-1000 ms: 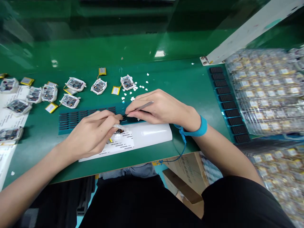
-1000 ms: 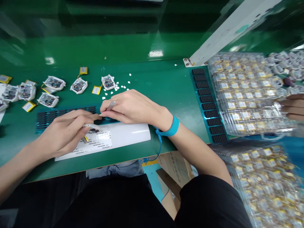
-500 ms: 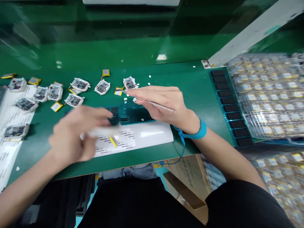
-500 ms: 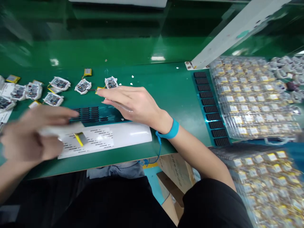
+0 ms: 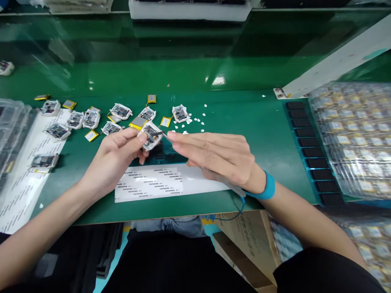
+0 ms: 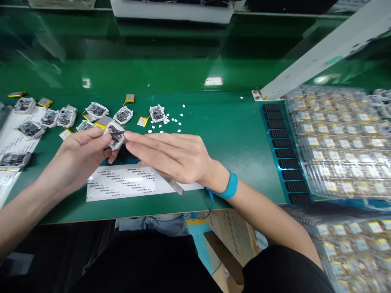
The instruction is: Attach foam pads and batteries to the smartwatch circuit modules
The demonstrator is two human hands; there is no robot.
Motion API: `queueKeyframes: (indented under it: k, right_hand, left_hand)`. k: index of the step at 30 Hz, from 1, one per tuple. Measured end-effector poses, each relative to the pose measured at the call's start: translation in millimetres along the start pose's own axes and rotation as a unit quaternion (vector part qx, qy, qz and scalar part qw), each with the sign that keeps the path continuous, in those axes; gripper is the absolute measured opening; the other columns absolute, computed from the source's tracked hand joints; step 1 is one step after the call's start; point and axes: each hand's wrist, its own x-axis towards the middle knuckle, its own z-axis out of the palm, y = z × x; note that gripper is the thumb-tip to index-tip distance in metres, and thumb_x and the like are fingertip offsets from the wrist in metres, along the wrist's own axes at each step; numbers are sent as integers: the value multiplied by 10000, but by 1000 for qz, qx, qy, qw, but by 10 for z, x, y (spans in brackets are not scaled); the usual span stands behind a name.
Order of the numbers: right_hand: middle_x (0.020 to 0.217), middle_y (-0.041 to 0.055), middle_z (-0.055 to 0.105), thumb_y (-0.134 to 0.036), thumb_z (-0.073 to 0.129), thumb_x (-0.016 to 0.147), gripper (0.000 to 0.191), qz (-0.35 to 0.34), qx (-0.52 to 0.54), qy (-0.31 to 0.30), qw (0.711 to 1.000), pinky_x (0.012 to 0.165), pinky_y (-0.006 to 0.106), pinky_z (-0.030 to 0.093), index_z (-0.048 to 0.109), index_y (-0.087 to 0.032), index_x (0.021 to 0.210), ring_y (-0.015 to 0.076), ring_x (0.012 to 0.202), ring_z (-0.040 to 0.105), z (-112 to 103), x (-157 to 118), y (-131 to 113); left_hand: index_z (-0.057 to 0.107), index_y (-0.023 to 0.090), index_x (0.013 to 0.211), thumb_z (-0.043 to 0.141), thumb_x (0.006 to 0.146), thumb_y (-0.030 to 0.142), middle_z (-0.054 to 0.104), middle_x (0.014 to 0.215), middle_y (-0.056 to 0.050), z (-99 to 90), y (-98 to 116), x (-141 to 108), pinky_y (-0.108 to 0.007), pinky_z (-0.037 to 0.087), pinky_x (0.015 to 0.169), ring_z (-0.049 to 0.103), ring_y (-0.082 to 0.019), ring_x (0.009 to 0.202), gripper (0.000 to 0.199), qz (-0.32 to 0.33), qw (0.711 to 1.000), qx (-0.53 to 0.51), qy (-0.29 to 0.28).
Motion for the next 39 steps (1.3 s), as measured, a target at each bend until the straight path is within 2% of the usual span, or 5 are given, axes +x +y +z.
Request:
queueKeyframes:
  k: [3,8,30,34,39]
  right_hand:
    - [1291,112,654,-181,598,979,253,-73,-32,-10,997,828,266,653,628,-123,1223,151,1057,722,31,0,-11]
    - [1244,104,689,-195,620,966,209,-126,-86,21,988,805,243,642,673,-105,1147,123,912,738,172,-12,-3]
    - [1289,89,661,-200,593,985,237,-88,-55,-11,994,784,283,645,668,-114,1192,142,887,739,207,-33,-67]
    - [1320,58,643,-201,569,1001,258,-38,-23,-39,998,790,272,646,649,-131,1235,128,912,735,174,-33,-76]
    - [1297,62,658,-166,575,991,255,-10,5,-36,999,899,291,633,646,-139,1235,137,1015,724,121,-31,-86]
  left_hand:
    - [720,183,792,753,817,194,633,754,2,17,-60,-19,-225,493,593,552,-103,647,42,71,994,49,67]
    - [634,182,685,787,738,157,645,649,36,88,-30,-22,-248,618,625,653,-110,597,164,35,990,-39,132]
    - [560,199,595,827,664,154,545,539,67,125,-58,-55,-241,637,563,617,-103,516,279,13,991,-3,131]
    - [672,214,853,807,746,198,675,657,45,109,-123,-59,-288,652,596,680,-140,551,173,42,992,9,121]
    - [677,242,1141,774,815,245,735,799,21,85,-150,-52,-309,659,622,714,-161,608,340,79,992,41,95]
